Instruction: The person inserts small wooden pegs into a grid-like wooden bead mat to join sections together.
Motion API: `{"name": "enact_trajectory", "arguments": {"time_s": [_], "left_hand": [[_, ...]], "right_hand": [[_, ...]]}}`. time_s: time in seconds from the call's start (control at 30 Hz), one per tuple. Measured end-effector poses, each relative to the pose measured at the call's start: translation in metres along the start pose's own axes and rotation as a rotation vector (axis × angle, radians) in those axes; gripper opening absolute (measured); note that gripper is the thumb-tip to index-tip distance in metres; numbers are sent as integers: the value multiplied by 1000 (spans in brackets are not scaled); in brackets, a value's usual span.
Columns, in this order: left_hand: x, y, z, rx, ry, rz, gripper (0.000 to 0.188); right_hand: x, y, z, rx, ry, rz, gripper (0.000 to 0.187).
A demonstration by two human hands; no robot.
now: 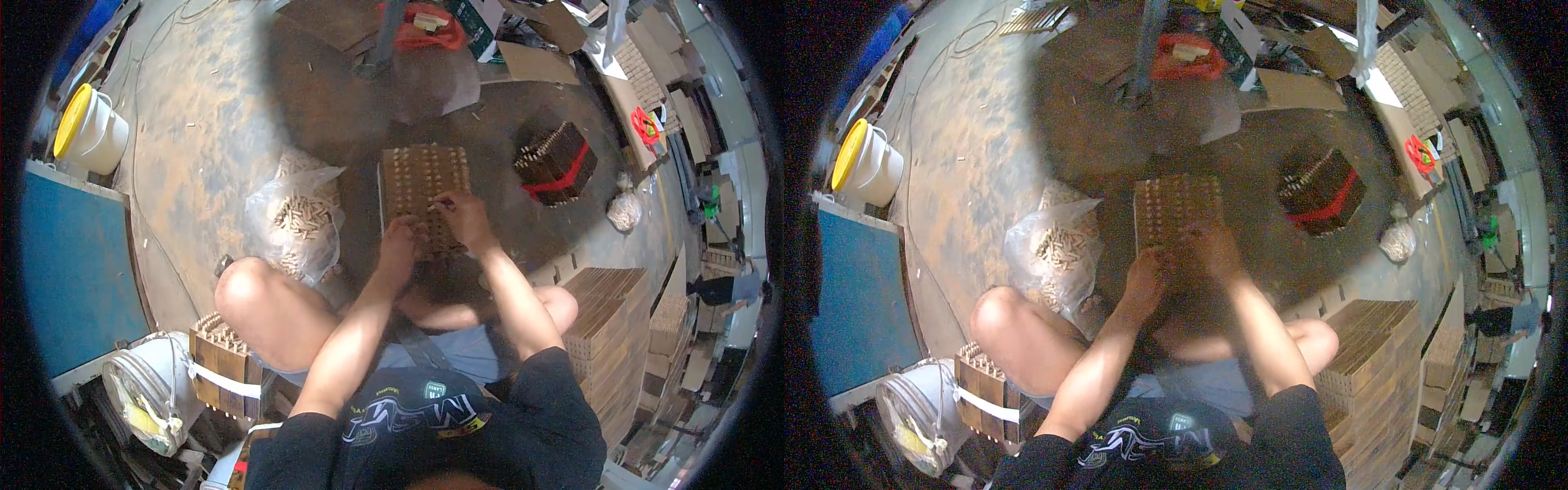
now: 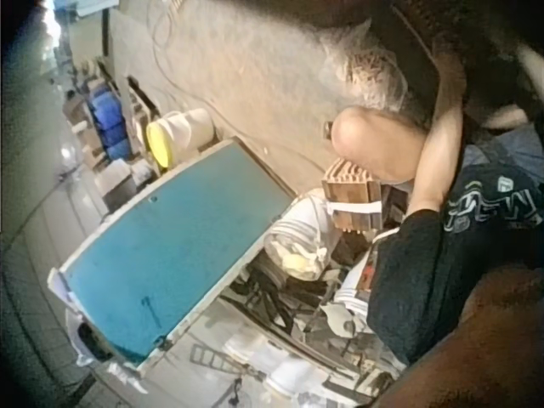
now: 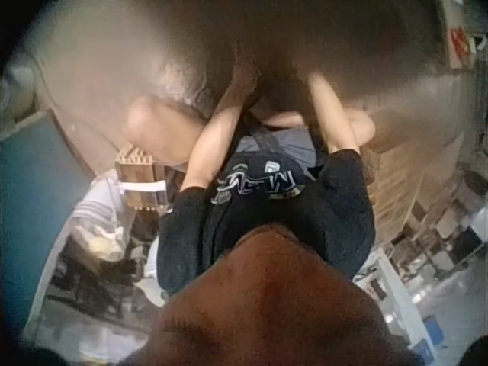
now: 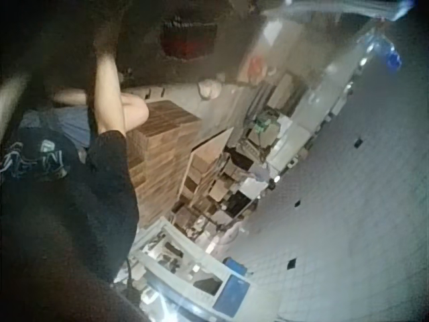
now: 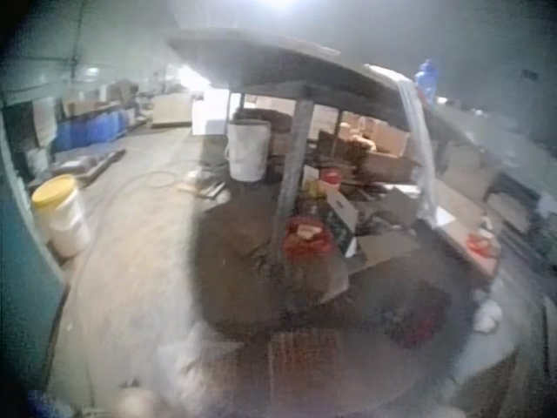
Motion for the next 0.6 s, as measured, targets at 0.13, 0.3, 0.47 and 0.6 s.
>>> {"name": "enact_trajectory", "arguments": {"time_s": [0.13,0.3,0.47,0.6], "left_hand": [[-6,-12,3,-50,112,-29,34],[-6,-11,0,727,-1106,-55,28],[-31,-32,22,202,-21,-177,24],[-4,-20,17,233,173,-38,26]], "right_hand": [[9,-2,3,-83,299,32,19],[4,-5,25,-171,393,104,24],[2,0,41,-153,325,146,30],[10,59,51,213,-23,20,27]]}}
Point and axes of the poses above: each hand's wrist, its own y-axis away from the middle knuckle, its own x-axis out of the palm, z = x × y, the point moved 1 cm from there along -y, towards the middle knuckle, and after that the axes turned 6 degrees about y, right-handed, at the moved point
